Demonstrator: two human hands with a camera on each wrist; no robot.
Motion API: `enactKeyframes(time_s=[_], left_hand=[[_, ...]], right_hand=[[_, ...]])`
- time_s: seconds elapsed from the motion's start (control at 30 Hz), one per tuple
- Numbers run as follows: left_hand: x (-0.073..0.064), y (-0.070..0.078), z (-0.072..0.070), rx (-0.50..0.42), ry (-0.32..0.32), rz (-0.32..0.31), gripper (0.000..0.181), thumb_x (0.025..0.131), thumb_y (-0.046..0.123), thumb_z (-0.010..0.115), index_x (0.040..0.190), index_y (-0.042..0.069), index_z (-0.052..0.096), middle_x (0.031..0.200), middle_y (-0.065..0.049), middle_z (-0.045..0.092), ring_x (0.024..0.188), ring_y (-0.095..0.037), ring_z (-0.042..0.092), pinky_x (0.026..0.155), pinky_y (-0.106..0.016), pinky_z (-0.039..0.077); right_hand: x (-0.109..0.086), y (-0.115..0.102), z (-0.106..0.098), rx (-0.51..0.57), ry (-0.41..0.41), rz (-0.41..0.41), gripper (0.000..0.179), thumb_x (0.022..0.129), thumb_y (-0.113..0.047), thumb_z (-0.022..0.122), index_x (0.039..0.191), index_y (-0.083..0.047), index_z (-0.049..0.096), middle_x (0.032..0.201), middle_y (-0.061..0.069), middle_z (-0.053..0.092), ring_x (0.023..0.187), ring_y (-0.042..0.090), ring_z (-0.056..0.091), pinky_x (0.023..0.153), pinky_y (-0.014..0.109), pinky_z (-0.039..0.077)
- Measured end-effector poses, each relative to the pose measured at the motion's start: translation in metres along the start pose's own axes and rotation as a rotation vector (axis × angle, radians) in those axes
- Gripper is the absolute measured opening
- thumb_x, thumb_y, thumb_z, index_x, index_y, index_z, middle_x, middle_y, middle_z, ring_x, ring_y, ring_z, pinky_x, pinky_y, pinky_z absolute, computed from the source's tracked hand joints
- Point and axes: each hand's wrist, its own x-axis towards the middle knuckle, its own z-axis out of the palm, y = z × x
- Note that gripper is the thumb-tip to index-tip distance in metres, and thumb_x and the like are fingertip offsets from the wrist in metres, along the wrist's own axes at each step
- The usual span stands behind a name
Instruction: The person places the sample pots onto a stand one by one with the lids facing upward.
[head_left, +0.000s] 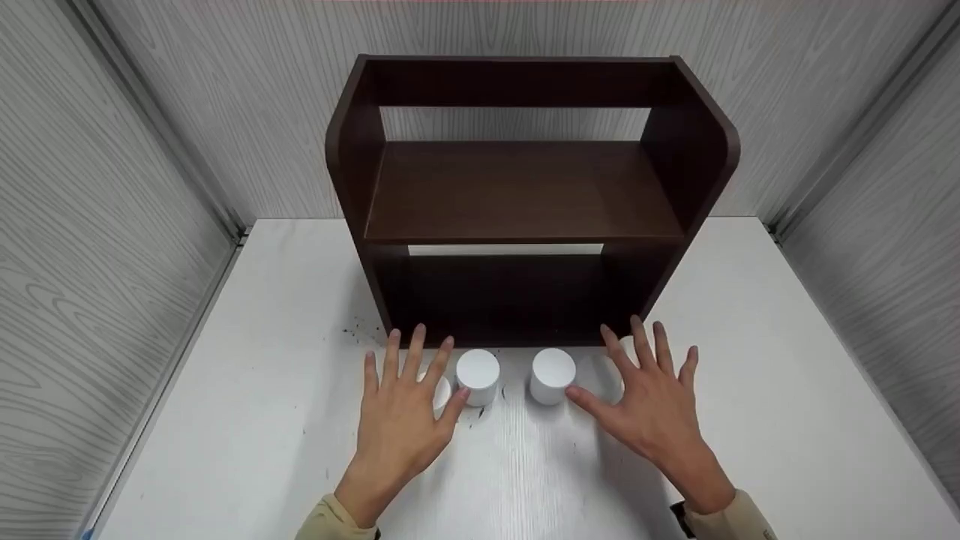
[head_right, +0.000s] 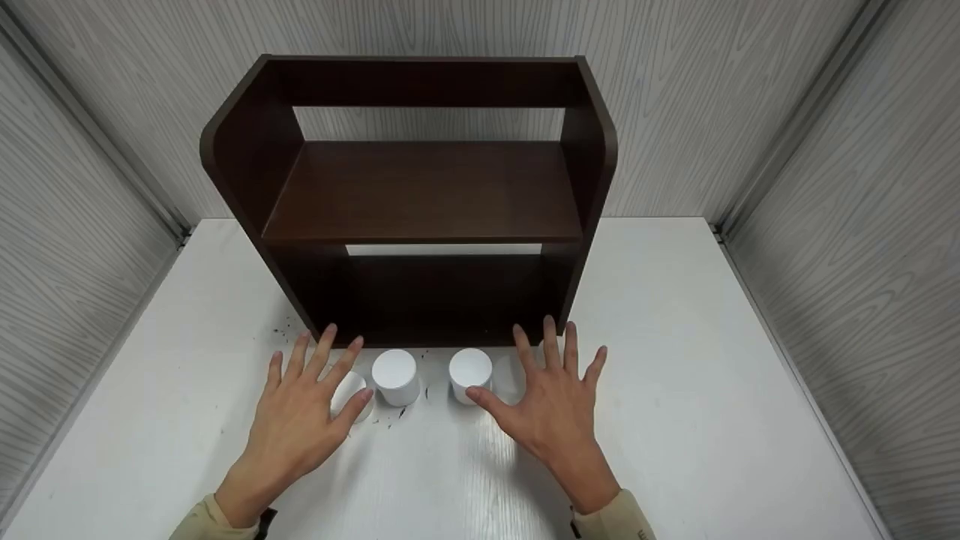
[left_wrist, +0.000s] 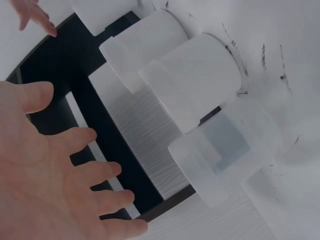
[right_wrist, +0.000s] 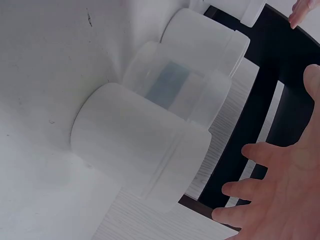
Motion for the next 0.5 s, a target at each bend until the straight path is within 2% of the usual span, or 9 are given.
enactKeyframes(time_s=[0.27, 0.5], left_hand=[[-0.0031, 0.0003, -0.0003, -0.011, -0.001, -0.01, 0.069, 0.105, 0.062, 0.049, 0.161, 0.022, 0.047, 0.168, -0.018, 0.034, 0.155, -0.047, 0.022, 0.123, -0.07, 0.017], [-0.0077, 0.0007, -0.0065, -0.011, -0.001, -0.019, 0.07, 0.104, 0.062, 0.05, 0.162, 0.022, 0.046, 0.169, -0.017, 0.031, 0.156, -0.046, 0.02, 0.124, -0.07, 0.015]], right_hand=[[-0.0035, -0.0013, -0.0024, -0.005, 0.01, -0.01, 0.103, 0.084, -0.086, 0.06, 0.164, -0.024, 0.041, 0.17, 0.02, 0.026, 0.158, 0.046, 0.013, 0.118, 0.081, 0.002], [-0.0088, -0.0004, -0.0068, 0.002, 0.033, -0.024, 0.103, 0.085, -0.085, 0.061, 0.165, -0.024, 0.04, 0.169, 0.021, 0.029, 0.158, 0.045, 0.015, 0.118, 0.081, 0.002]])
